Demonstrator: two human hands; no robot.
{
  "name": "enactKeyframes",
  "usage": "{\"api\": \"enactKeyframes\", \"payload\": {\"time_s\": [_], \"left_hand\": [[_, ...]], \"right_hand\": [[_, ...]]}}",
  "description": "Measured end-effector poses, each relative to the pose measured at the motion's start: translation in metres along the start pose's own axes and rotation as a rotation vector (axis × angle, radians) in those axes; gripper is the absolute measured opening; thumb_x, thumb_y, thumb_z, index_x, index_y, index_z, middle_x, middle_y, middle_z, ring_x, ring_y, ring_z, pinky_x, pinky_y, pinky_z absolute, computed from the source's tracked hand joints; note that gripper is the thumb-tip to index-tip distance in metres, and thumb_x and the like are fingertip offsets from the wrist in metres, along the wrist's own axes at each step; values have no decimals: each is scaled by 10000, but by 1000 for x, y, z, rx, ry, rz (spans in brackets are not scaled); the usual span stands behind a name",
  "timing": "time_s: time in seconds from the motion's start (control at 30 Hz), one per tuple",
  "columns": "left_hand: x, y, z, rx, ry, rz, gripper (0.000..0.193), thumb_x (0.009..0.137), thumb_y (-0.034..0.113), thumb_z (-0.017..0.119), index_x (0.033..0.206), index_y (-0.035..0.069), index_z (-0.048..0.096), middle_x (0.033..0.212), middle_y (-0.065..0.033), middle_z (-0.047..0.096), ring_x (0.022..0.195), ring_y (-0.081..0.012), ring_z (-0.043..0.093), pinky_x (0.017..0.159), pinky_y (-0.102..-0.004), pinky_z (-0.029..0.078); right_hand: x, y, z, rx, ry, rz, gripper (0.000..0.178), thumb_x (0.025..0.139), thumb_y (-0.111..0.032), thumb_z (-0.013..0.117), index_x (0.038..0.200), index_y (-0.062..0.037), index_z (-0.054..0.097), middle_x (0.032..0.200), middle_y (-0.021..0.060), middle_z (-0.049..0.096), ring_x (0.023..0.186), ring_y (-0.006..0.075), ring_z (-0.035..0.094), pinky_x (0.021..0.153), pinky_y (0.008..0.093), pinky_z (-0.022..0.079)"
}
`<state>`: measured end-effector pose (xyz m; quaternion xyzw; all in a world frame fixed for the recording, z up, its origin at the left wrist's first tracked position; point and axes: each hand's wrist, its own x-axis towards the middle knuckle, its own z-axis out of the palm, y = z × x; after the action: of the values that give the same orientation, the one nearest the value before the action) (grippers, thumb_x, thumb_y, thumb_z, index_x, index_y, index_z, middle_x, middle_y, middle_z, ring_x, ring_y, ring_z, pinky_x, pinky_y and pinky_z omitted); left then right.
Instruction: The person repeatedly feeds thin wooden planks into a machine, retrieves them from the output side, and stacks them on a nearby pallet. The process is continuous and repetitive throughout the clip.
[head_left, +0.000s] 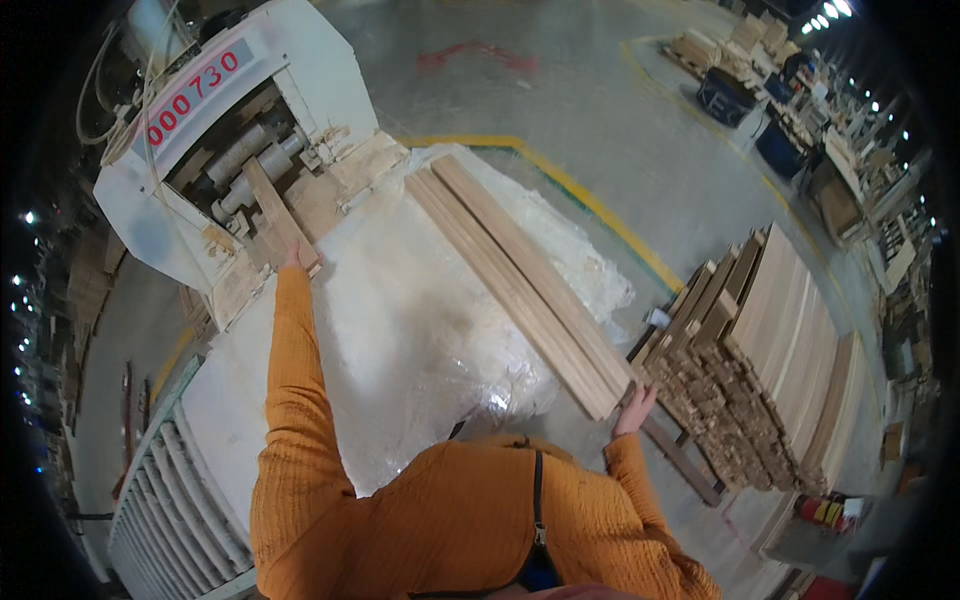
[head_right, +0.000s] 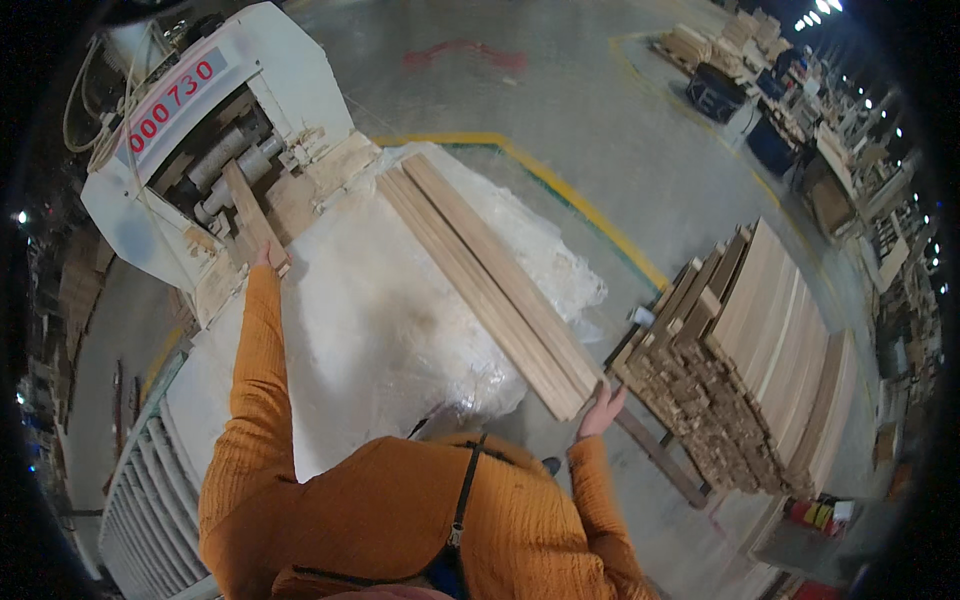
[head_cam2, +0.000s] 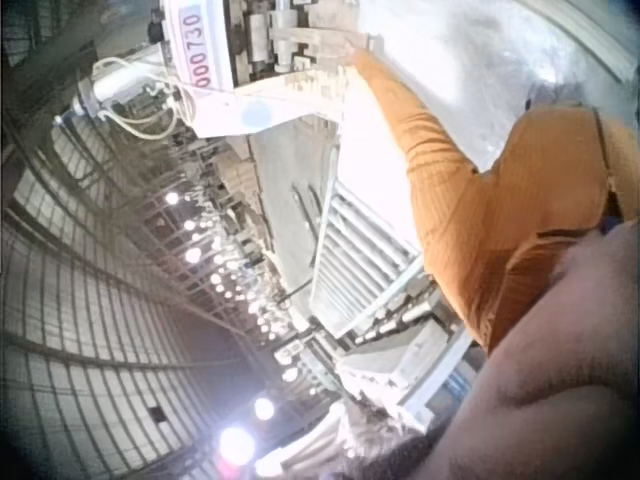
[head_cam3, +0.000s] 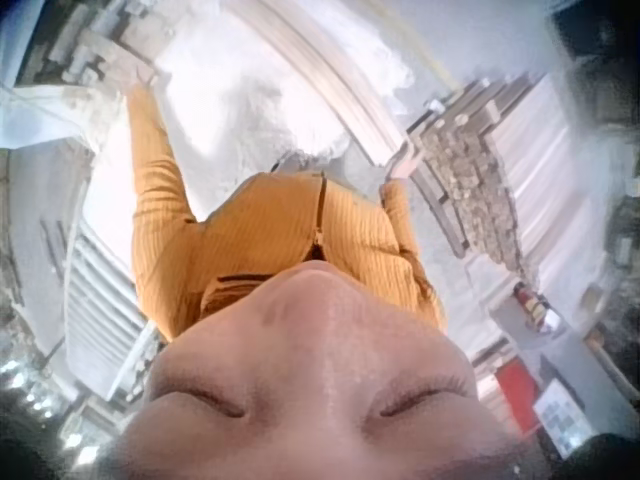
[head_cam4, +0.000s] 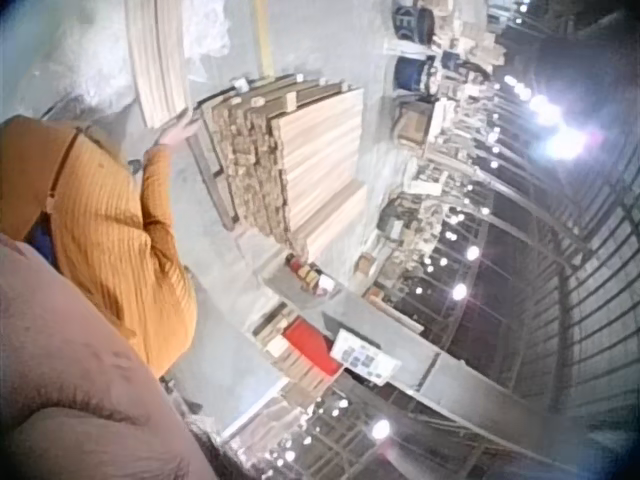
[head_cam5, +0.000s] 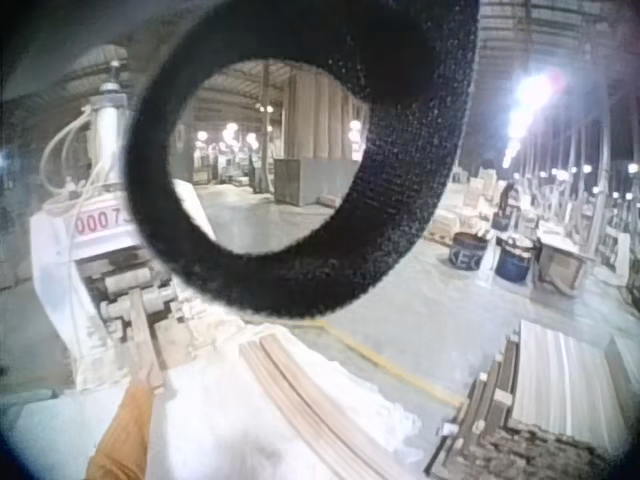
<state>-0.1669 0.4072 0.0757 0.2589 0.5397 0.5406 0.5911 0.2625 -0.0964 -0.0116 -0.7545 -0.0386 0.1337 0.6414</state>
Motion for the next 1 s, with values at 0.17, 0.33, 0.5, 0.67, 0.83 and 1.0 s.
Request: {"api": "enactKeyframes", "payload": {"time_s": [0.17,0.33,0.5,0.67,0.83,1.0], "left_hand": [[-29,-14,-1,-32,-27,-40,484,863,362,628,1121,-15,468,877,-171,586,677,-323,605,559,-442,546],[-58,-31,2,-56,-36,27,460,869,316,628,1120,-32,462,943,-179,567,681,-330,591,584,-443,547],[-89,-44,2,-8,-66,15,585,828,345,674,1107,-124,461,949,-242,580,746,-362,627,619,-450,559],[-111,-59,3,2,-3,63,592,829,343,670,1076,-153,461,925,-229,592,733,-351,630,621,-432,549],[-143,-90,-10,28,-5,18,572,837,332,648,1059,-164,469,920,-224,605,716,-335,626,633,-422,546],[-220,-150,-1,24,82,-15,548,863,358,597,1046,-149,501,853,-205,636,705,-319,627,637,-414,534]], "right_hand": [[23,-38,-15,-879,-363,-702,879,715,-526,663,1377,-49,336,1381,242,345,1270,408,330,1042,481,267],[5,-52,-1,-1198,-589,-674,1027,593,-592,719,1428,-189,276,1441,247,268,1243,496,306,970,645,239],[1,-58,4,-1366,-649,-625,1125,529,-569,759,1455,-233,216,1452,266,233,1201,481,354,939,611,277],[5,-60,3,-1396,-697,-583,1181,481,-563,775,1461,-243,199,1437,297,232,1125,457,407,911,572,309],[3,-49,-2,-1412,-675,-695,1150,497,-514,765,1458,-216,207,1384,295,285,1125,447,397,917,542,305],[6,-52,-7,-1302,-722,-678,1128,515,-484,765,1455,-188,216,1351,277,310,1137,427,380,934,513,298]]}}
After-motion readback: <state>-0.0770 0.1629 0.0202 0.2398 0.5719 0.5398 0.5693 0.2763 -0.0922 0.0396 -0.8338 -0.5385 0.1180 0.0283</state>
